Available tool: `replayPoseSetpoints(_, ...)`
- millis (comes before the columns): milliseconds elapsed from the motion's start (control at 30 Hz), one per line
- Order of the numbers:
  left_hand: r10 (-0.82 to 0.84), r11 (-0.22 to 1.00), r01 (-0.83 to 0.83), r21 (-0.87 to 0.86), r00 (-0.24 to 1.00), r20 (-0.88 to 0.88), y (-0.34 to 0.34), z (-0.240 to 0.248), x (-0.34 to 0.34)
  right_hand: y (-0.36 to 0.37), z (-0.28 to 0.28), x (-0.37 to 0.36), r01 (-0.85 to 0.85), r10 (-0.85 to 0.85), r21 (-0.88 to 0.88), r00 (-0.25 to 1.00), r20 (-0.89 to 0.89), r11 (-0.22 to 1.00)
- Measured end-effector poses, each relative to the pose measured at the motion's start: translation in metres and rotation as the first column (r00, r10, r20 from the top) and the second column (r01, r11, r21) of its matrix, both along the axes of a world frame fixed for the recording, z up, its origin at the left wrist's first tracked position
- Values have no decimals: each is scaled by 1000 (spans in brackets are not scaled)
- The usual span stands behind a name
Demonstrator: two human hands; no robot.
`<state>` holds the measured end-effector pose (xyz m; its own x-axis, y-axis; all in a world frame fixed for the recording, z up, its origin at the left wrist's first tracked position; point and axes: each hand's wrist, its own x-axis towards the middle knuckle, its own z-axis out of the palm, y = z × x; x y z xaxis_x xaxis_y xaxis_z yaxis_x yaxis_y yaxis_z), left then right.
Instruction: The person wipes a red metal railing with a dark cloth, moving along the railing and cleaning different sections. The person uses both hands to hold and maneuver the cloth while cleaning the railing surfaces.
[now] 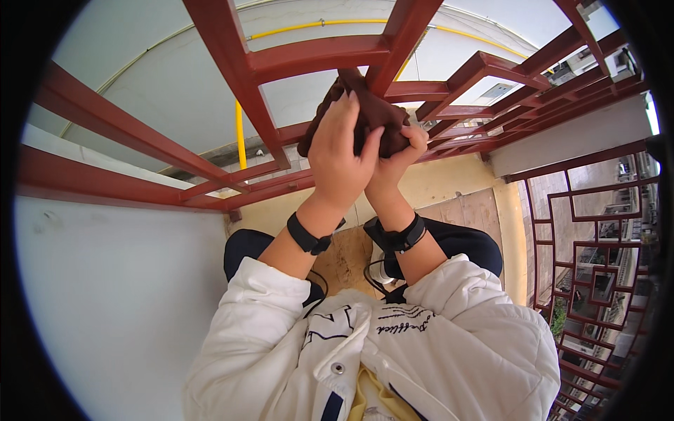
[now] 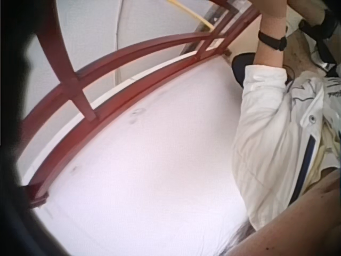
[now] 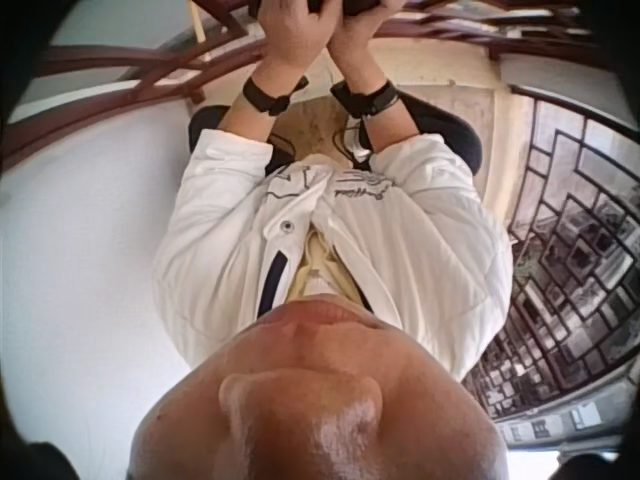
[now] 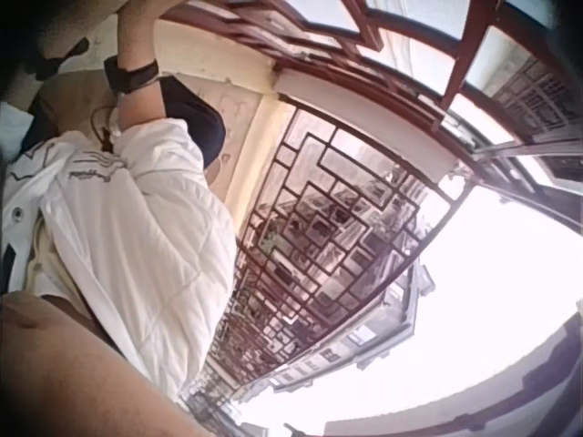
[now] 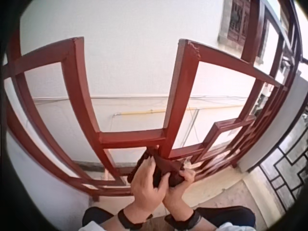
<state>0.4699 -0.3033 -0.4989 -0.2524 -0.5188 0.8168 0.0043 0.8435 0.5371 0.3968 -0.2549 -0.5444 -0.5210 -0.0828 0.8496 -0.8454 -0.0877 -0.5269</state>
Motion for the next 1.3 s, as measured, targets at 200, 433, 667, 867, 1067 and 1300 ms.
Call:
replayPoseSetpoints(200, -193, 981, 194, -13, 979, 67, 45, -68, 27, 14, -48, -8, -168, 168, -2, 986, 19, 986)
replayPoseSetpoints(433, -537, 568, 624, 537, 775, -333, 5, -85, 3, 21, -37, 5, -132, 165, 222, 977, -136, 966)
replayPoseSetpoints(667, -523, 669, 495, 554, 844, -121, -10, -112, 2, 16, -71, 10, -137, 113, 236, 987, 113, 962)
replayPoseSetpoints(867, -504, 461, 451, 765, 842, -192, -11, -148, 7, 21, -110, 16, -173, 99, 335, 969, 227, 926)
replayPoseSetpoints(1067, -372, 592, 447, 671, 890, -264, -8, -100, 11, 17, -66, 13, -150, 133, 209, 987, 92, 966)
replayPoseSetpoints(1300, -289, 594, 417, 688, 909, -302, -3, -111, -3, 19, -77, 8, -170, 113, 271, 970, 216, 947)
